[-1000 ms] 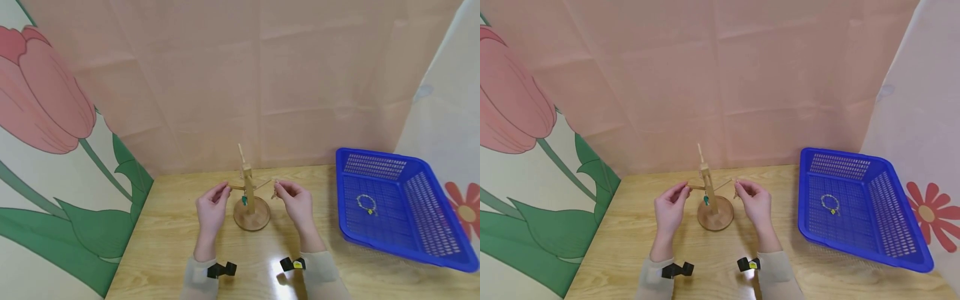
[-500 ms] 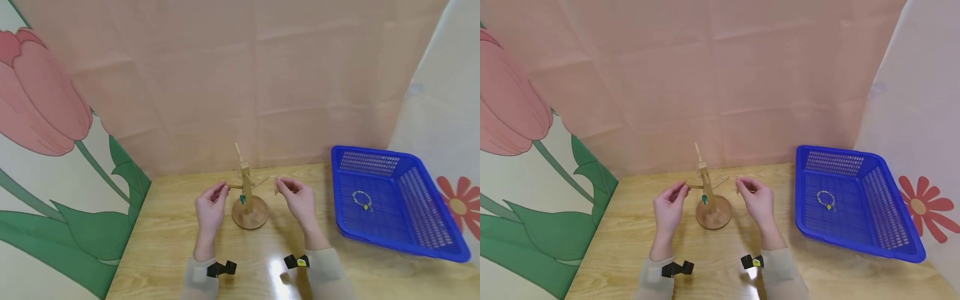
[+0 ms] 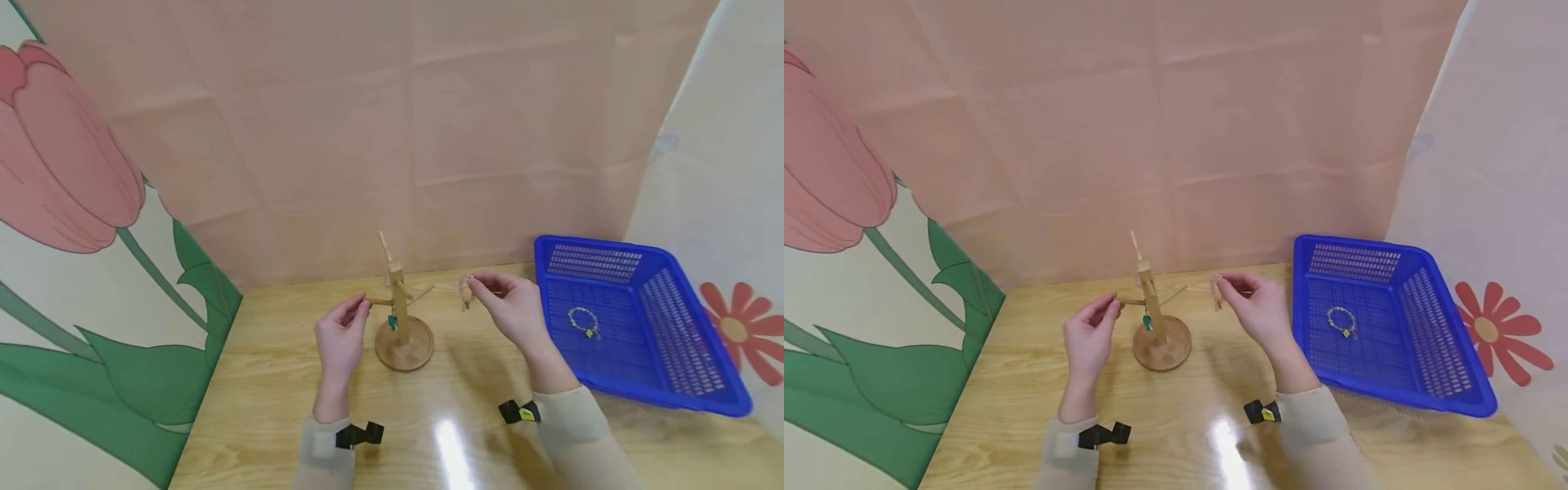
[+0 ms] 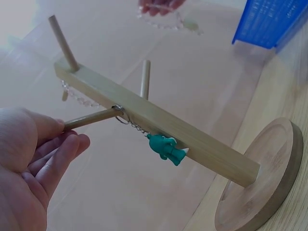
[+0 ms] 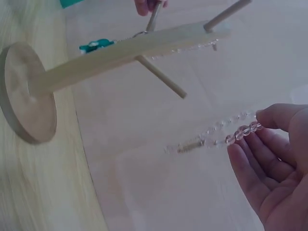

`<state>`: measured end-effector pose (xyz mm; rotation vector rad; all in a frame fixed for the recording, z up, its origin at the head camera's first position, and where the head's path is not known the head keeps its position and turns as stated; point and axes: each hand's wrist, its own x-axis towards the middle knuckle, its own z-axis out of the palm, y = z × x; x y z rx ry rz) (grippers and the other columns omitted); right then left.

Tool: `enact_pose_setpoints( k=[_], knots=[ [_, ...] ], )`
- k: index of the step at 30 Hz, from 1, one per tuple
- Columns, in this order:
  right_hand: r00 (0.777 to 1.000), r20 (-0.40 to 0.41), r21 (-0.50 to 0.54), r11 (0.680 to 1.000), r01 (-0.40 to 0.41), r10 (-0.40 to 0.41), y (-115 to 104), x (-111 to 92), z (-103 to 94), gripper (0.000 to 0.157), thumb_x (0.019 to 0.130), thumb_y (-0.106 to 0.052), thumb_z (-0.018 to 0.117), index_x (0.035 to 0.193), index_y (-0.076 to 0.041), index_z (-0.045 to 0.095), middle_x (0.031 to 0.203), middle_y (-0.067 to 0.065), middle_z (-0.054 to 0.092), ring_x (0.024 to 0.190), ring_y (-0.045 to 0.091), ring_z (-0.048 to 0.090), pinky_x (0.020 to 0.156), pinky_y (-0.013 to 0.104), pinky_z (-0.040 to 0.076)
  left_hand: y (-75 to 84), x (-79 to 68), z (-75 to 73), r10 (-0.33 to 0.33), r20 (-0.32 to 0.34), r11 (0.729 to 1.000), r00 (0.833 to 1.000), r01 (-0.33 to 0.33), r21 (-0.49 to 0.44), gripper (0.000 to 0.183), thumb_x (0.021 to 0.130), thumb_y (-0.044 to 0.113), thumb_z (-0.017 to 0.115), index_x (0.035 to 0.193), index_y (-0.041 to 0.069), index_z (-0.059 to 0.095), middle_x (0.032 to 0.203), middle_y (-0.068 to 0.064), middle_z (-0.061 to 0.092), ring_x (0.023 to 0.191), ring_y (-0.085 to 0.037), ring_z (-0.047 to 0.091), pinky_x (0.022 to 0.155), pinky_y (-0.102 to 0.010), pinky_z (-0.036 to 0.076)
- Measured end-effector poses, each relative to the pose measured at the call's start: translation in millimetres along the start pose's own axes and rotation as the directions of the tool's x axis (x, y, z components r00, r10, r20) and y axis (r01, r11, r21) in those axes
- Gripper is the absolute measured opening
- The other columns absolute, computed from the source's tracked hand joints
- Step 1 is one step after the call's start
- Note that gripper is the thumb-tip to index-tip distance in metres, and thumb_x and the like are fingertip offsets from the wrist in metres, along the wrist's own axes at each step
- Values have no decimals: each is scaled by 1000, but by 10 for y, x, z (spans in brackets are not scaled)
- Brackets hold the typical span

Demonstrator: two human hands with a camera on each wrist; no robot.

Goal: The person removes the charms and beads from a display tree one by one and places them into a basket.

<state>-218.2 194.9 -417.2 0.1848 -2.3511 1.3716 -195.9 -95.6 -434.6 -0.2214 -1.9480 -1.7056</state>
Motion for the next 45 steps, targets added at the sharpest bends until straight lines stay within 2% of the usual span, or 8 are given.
enact_pose_setpoints(
  k=[9,19,22,27,31,35,40,45],
  knots=[
    [992,104,-23,998,-65,67,-47,73,-303,37,94,-45,68,110,-13,75,97,3,75,85,12,69,67,20,56,49,6,-19,7,3,1000,1000,-7,-3,17,92,-2,68,108,-6,72,99,-24,72,85,-33,73,73,-25,61],
    [973,179,51,986,-158,147,-147,155,-637,42,92,-47,69,115,-12,72,107,6,74,93,20,70,77,21,58,47,-7,-60,-9,-1,1000,1000,9,-6,17,92,-1,69,108,-5,72,100,-22,73,85,-32,73,74,-24,61],
    [970,185,35,985,-166,157,-136,180,-737,42,92,-48,68,116,-13,72,109,5,73,94,17,70,78,20,58,56,-11,-63,-12,2,1000,1000,12,-2,17,93,-1,68,108,-5,72,100,-22,73,86,-34,73,74,-24,60],
    [972,181,-34,989,-144,148,-103,209,-917,42,93,-48,67,116,-13,72,111,6,73,92,15,70,76,17,57,71,-16,-62,-8,6,1000,1000,8,6,17,93,-1,68,108,-6,72,100,-25,72,85,-29,73,74,-23,60],
    [976,162,-129,984,-124,144,-55,235,-1075,42,92,-51,67,115,-16,73,109,3,73,91,15,70,73,17,55,82,-14,-60,-1,5,1000,1000,1,0,17,92,-1,68,108,-6,72,100,-24,72,85,-32,73,73,-23,60],
    [975,147,-209,969,-134,167,7,263,-1215,44,91,-55,66,115,-18,73,107,0,73,90,12,69,72,14,51,77,-9,-62,-3,1,1000,1000,3,3,16,92,-2,68,107,-6,73,99,-23,73,84,-30,73,73,-24,61],
    [970,137,-229,959,-167,201,82,259,-1362,47,91,-55,65,118,-17,71,108,0,74,91,11,71,72,11,51,65,-15,-66,-8,5,1000,1000,8,8,16,92,-1,69,107,-5,73,98,-22,73,83,-26,73,73,-23,60],
    [975,114,-257,953,-158,192,154,228,-1460,45,91,-54,66,115,-16,72,103,2,75,85,6,69,70,11,51,58,-29,-66,-14,18,1000,1000,14,-9,17,93,0,68,108,-6,72,100,-24,72,85,-34,73,73,-21,60]
  ],
)
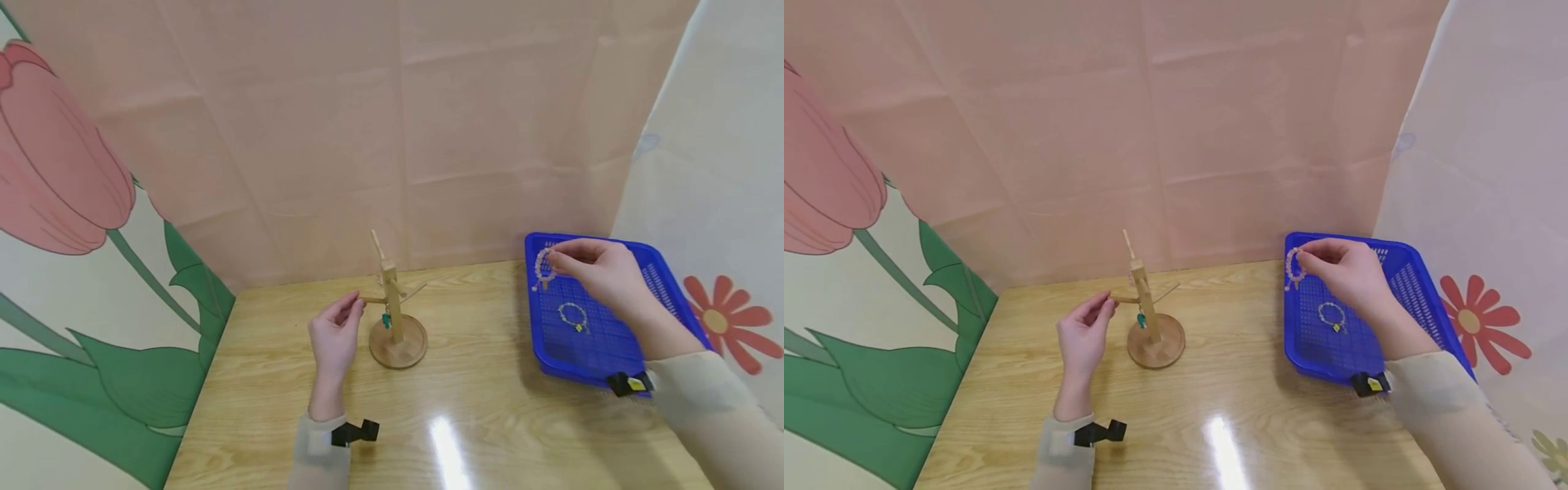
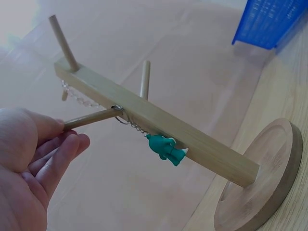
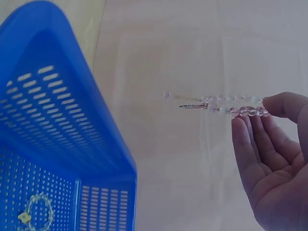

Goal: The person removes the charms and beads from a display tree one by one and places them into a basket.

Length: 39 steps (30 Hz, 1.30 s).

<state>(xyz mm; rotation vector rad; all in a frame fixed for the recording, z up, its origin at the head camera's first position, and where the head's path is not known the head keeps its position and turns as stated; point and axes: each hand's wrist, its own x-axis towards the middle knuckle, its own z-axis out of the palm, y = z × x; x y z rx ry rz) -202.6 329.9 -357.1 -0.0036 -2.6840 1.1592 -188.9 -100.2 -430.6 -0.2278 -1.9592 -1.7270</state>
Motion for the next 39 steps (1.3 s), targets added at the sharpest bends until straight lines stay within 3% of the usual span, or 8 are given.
enact_pose_setpoints(
  k=[12,14,17,19,21,25,33,39],
  knots=[
    [1000,-6,-95,995,-24,24,288,3,-212,53,89,-58,66,119,-15,71,105,5,74,80,-1,65,66,9,47,-28,0,1,-8,-5,1000,1000,8,-9,17,93,0,68,109,-7,72,101,-25,72,87,-36,72,74,-21,60],
    [999,13,-97,995,-39,41,323,5,-253,54,90,-59,64,121,-15,70,107,2,74,82,-1,67,70,11,48,-33,0,4,-9,-9,1000,1000,9,-6,17,93,-1,68,108,-6,72,101,-24,72,87,-37,72,74,-21,60],
    [997,52,-72,996,-59,63,384,19,-303,55,91,-58,62,124,-14,68,109,-7,72,86,1,68,86,29,51,-38,5,8,-7,-15,1000,1000,7,-6,16,93,-1,68,108,-5,73,100,-23,72,87,-38,72,74,-21,60],
    [995,71,-50,996,-71,74,426,29,-330,56,93,-57,61,126,-12,67,107,-14,70,87,1,69,88,31,52,-42,8,9,-4,-18,1000,1000,4,-12,16,92,-1,68,107,-5,73,99,-23,73,86,-38,72,74,-22,60],
    [994,80,-30,997,-71,74,462,37,-350,57,94,-55,60,128,-10,66,105,-17,69,87,1,69,86,25,53,-48,11,10,-1,-20,1000,1000,0,-24,16,92,-2,68,107,-6,73,98,-24,72,86,-39,72,74,-23,60],
    [994,84,-15,998,-66,67,504,38,-374,59,95,-53,61,128,-5,64,101,-20,68,85,0,69,71,4,46,-56,6,5,1,-18,999,1000,-2,-42,16,92,-3,69,106,-7,73,97,-25,72,86,-42,71,73,-23,60],
    [995,85,51,997,-52,47,592,31,-393,55,97,-43,63,130,2,62,99,-29,63,86,1,70,73,4,49,-65,6,-4,0,-10,999,1000,0,-35,16,93,-2,68,107,-8,72,98,-24,72,87,-42,71,74,-24,61],
    [995,95,47,998,-43,39,651,-3,-431,54,100,-40,60,130,5,61,99,-24,67,86,0,69,73,5,50,-54,2,-3,-7,-4,1000,1000,7,-30,17,93,-1,68,108,-8,72,101,-26,72,87,-36,73,76,-25,60]
  ],
)
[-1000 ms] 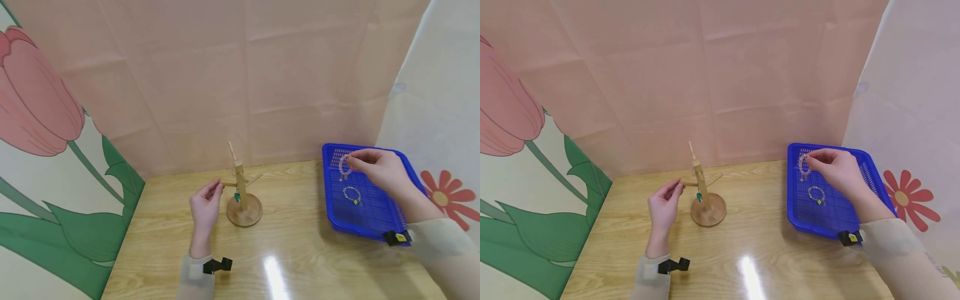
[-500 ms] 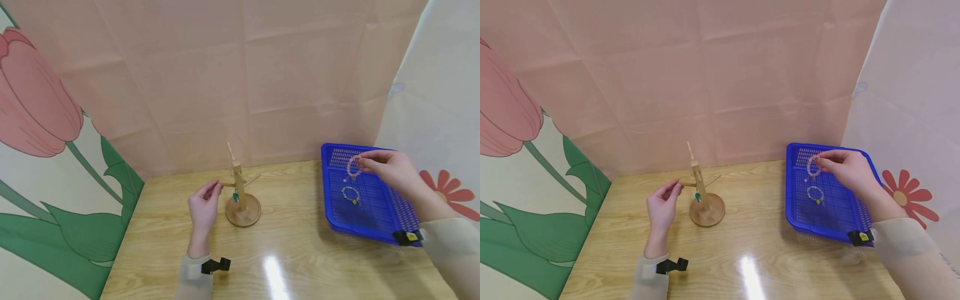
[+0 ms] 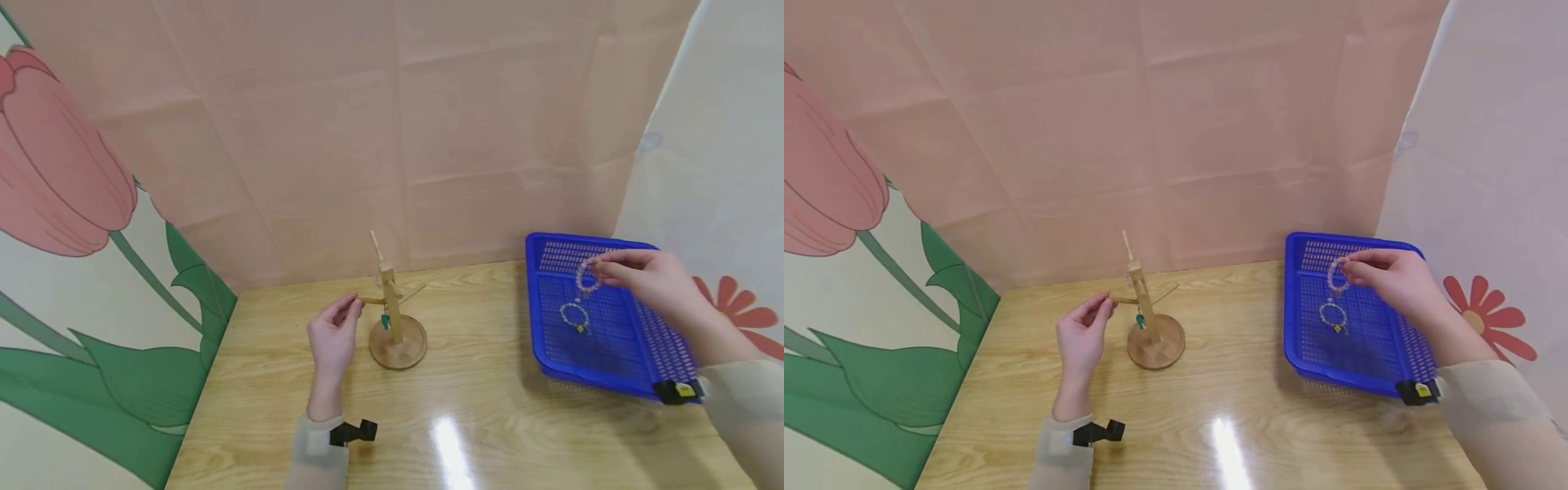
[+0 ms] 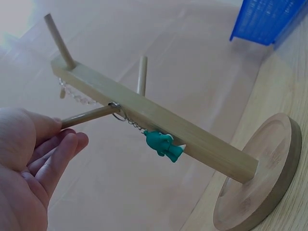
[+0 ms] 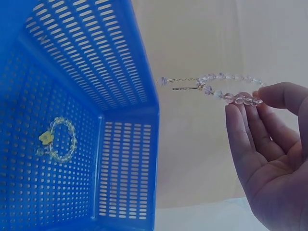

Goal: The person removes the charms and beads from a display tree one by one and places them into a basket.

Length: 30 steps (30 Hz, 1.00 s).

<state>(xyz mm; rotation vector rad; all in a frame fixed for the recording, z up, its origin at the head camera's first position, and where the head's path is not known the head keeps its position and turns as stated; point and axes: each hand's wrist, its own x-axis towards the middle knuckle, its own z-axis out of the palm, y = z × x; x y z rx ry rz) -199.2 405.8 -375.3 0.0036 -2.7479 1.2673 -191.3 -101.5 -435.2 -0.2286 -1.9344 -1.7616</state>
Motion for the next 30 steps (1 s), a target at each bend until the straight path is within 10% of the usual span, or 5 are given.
enact_pose_setpoints(
  k=[11,20,30],
  knots=[
    [998,37,-14,999,-42,43,148,-99,-52,57,98,-43,61,130,3,61,103,-18,70,89,6,71,74,7,52,-39,-8,2,-11,2,1000,1000,11,-6,17,93,0,68,109,-8,71,99,-22,73,88,-36,72,76,-24,60],
    [995,73,-55,996,-63,67,239,-113,-78,62,98,-49,58,133,3,59,124,18,66,91,4,70,74,13,56,-29,-10,-3,-5,0,1000,1000,5,-7,17,94,0,66,109,-7,71,99,-25,72,89,-44,70,76,-25,60],
    [989,120,-144,987,-68,86,222,-2,-236,67,97,-54,56,134,2,58,119,18,69,88,3,70,71,6,49,2,-12,5,-4,3,1000,1000,4,12,19,95,0,66,110,-10,70,100,-25,72,89,-37,72,77,-25,60]
  ],
)
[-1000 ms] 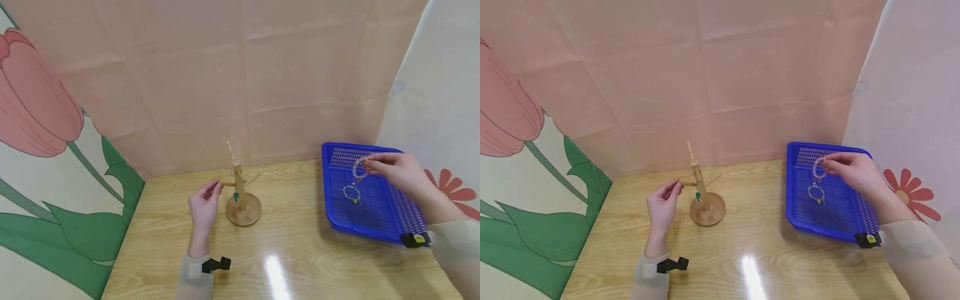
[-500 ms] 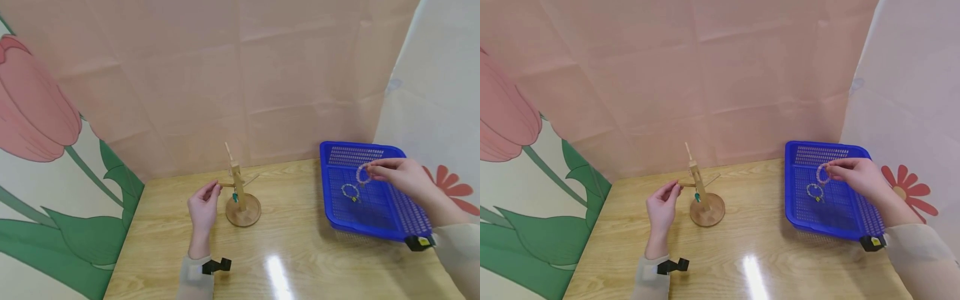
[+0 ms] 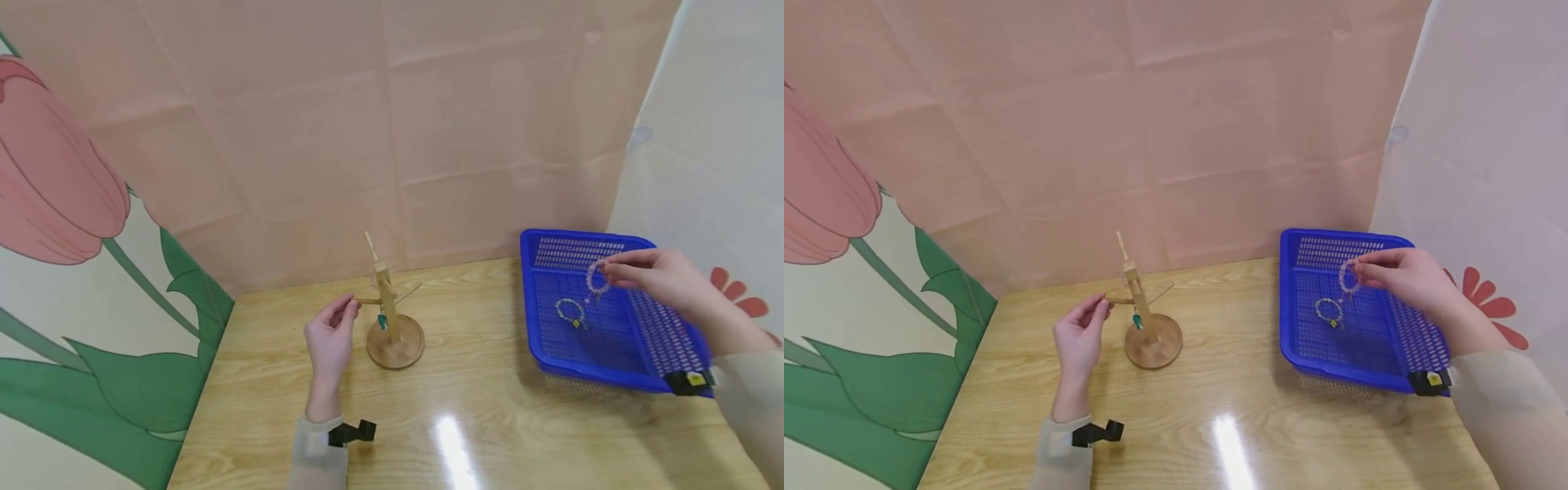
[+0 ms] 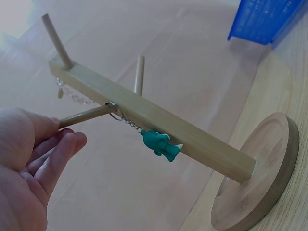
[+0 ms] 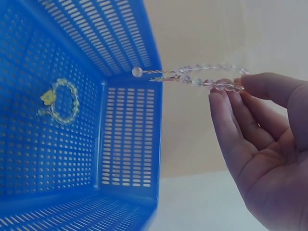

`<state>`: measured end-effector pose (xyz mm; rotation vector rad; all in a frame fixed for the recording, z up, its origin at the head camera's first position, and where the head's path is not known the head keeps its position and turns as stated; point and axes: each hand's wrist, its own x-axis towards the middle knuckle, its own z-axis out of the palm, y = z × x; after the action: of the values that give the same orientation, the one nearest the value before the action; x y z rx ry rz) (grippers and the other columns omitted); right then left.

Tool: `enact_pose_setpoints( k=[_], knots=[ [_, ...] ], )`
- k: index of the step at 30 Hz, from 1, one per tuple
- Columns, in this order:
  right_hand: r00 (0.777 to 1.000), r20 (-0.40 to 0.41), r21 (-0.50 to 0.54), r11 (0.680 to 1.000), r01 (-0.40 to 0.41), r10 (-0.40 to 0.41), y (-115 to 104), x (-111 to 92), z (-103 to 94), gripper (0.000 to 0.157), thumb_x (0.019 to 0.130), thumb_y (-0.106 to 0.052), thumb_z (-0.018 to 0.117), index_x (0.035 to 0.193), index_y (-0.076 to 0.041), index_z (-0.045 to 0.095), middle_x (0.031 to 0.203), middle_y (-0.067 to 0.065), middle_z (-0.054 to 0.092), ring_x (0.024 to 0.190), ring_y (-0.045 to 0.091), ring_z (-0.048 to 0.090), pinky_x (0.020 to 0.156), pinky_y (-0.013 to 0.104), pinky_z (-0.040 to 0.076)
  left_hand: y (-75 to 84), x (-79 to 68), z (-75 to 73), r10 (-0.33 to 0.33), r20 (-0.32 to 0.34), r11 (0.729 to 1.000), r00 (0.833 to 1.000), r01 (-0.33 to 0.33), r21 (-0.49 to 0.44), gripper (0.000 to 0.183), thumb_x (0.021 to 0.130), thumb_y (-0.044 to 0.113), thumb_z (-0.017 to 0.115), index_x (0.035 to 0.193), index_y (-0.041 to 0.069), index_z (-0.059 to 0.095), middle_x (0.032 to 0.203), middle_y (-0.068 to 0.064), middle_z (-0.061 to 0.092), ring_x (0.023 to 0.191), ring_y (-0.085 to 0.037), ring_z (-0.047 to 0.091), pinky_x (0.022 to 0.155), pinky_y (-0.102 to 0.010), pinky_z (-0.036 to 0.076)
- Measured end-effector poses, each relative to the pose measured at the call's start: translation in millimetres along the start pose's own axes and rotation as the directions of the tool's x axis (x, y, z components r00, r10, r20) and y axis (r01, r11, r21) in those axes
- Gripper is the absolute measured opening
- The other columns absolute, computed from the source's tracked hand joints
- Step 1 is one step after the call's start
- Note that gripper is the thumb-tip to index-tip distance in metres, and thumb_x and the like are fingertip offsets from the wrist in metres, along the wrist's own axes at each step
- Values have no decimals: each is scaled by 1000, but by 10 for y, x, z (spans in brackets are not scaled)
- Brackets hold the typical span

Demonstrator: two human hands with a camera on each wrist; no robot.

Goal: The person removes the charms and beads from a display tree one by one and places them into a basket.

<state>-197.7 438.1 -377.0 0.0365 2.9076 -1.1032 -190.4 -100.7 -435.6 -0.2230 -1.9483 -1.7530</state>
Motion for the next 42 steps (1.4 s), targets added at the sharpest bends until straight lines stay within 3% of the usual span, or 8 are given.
enact_pose_setpoints(
  k=[12,16,21,30,37,42],
  knots=[
    [999,26,-83,996,41,-39,49,183,-27,59,98,-48,59,129,2,63,113,18,71,84,4,70,68,8,49,-22,6,0,-4,1,1000,1000,4,4,17,94,0,67,109,-8,71,99,-23,73,88,-38,72,77,-25,60],
    [997,55,-117,991,60,-54,107,238,19,56,100,-44,59,130,3,62,116,21,70,84,6,70,73,23,58,-24,9,0,-3,-1,1000,1000,3,-6,17,94,-1,67,109,-9,71,99,-24,72,88,-39,72,76,-26,60],
    [998,59,-142,989,42,-34,216,259,59,56,99,-45,59,128,2,64,111,19,71,85,14,71,79,44,60,-34,9,6,8,6,1000,1000,-8,-21,16,93,-1,68,108,-6,72,98,-25,72,88,-43,71,76,-27,61],
    [996,76,-128,991,47,-38,416,260,151,53,100,-43,59,125,4,65,107,20,72,89,24,71,80,51,60,-36,3,4,3,11,1000,1000,-3,-26,16,94,-1,67,108,-7,71,99,-27,71,89,-42,71,77,-27,60],
    [992,103,-163,983,90,-73,517,280,194,41,99,-35,64,120,0,70,101,13,74,87,22,71,73,32,58,-23,-8,-8,-6,4,1000,1000,6,-4,17,94,1,67,109,-6,71,99,-26,72,88,-36,72,76,-26,60],
    [982,162,-200,971,128,-96,575,270,201,32,98,-27,67,115,-1,72,99,8,74,88,20,69,76,41,59,-5,-18,-4,-2,-1,1000,1000,2,3,17,94,0,66,109,-7,71,99,-25,72,88,-37,72,76,-26,60]
  ],
)
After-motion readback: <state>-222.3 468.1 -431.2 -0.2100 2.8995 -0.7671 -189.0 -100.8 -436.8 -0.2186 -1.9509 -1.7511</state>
